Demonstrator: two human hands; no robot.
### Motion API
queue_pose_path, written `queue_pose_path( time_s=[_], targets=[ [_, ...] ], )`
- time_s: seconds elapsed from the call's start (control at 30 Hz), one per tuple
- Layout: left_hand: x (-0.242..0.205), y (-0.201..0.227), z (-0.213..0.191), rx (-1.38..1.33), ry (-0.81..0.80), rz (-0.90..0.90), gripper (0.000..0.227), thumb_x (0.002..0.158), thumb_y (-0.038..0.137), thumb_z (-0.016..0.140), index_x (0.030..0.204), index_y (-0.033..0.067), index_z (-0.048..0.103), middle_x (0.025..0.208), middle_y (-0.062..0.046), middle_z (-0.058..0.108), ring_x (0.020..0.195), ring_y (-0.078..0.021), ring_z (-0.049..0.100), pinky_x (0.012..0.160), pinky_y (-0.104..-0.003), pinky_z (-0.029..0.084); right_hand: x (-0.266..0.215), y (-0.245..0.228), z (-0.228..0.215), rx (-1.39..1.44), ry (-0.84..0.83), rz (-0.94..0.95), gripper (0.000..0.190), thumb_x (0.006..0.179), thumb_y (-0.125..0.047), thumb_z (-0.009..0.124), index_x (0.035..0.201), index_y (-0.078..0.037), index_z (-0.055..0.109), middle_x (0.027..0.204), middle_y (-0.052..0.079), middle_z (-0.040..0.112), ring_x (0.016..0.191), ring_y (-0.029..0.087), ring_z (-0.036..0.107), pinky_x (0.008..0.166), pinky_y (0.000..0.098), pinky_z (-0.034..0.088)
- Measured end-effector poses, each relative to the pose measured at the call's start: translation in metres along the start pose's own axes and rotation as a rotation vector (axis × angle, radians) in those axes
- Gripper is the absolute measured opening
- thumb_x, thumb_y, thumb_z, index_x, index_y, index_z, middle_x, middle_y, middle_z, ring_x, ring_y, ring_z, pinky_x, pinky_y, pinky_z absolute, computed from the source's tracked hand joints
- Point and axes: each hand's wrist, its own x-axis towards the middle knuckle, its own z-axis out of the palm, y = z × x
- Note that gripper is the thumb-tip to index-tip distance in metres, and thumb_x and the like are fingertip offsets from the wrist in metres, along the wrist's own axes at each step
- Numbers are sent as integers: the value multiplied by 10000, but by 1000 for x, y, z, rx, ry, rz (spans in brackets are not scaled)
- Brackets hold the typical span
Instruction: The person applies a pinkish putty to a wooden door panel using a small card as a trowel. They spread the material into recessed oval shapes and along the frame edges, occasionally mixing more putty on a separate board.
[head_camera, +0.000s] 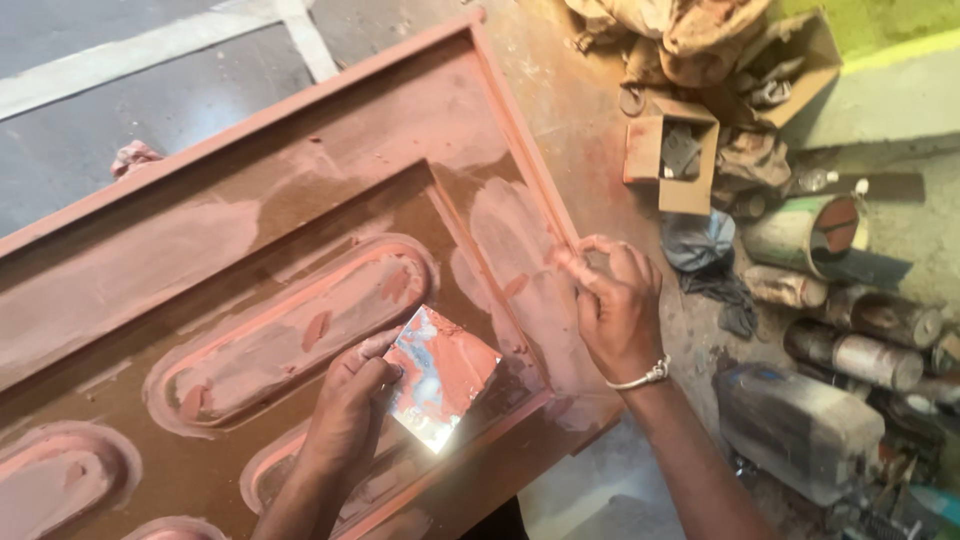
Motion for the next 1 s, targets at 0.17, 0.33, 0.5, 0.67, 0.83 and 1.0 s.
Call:
queue_pose_path(
  time_s=[0.17, 0.33, 0.5, 0.67, 0.83, 1.0],
  targets=[
    [2, 17, 0, 14, 90, 19, 470, 865, 27, 502, 1295, -49, 675, 968, -34, 713, 792, -72, 601, 771, -232, 485, 72, -25, 27, 190, 4, -175, 453, 909, 29, 593, 1346, -63, 671, 1249, 145, 656, 1176, 323, 603, 1025, 429, 465],
    [13, 44, -4, 79, 121, 154, 419, 879, 62, 524, 1243, -99, 655, 910, -66, 660, 738, -101, 558, 692, -255, 457, 108, -42, 74, -89, 52, -200, 400, 890, -18, 595, 1270, -75, 705, 1243, 148, 647, 1189, 348, 579, 1001, 479, 449],
    [47, 108, 13, 111, 230, 314, 352, 841, 87, 522, 1078, -171, 535, 961, -146, 668, 839, -137, 655, 798, -269, 583, 105, -39, 62, -190, -33, -289, 439, 879, -32, 574, 1256, -190, 733, 1280, 173, 645, 1173, 355, 593, 972, 483, 448],
    [65, 159, 34, -14, 152, 530, 465, 873, 52, 518, 1317, -53, 609, 954, -44, 669, 758, -91, 609, 694, -240, 563, 113, -29, 62, 14, -72, -168, 491, 875, 7, 555, 1333, -112, 685, 1245, 153, 669, 1153, 381, 606, 1001, 483, 461],
    [61, 175, 31, -1, 179, 578, 486, 877, 24, 509, 1339, -64, 634, 912, -4, 664, 722, -56, 554, 655, -197, 499, 121, -19, 64, 41, 12, -203, 473, 838, 79, 543, 1222, -116, 739, 1209, 154, 675, 1138, 333, 629, 998, 448, 490],
    [57, 176, 17, -57, 157, 589, 475, 888, 29, 495, 1332, -67, 634, 949, 1, 683, 756, -46, 572, 680, -190, 499, 170, -12, 73, -10, 60, -137, 415, 931, 53, 620, 1294, -114, 729, 1173, 136, 670, 1110, 316, 619, 961, 426, 496]
  ],
)
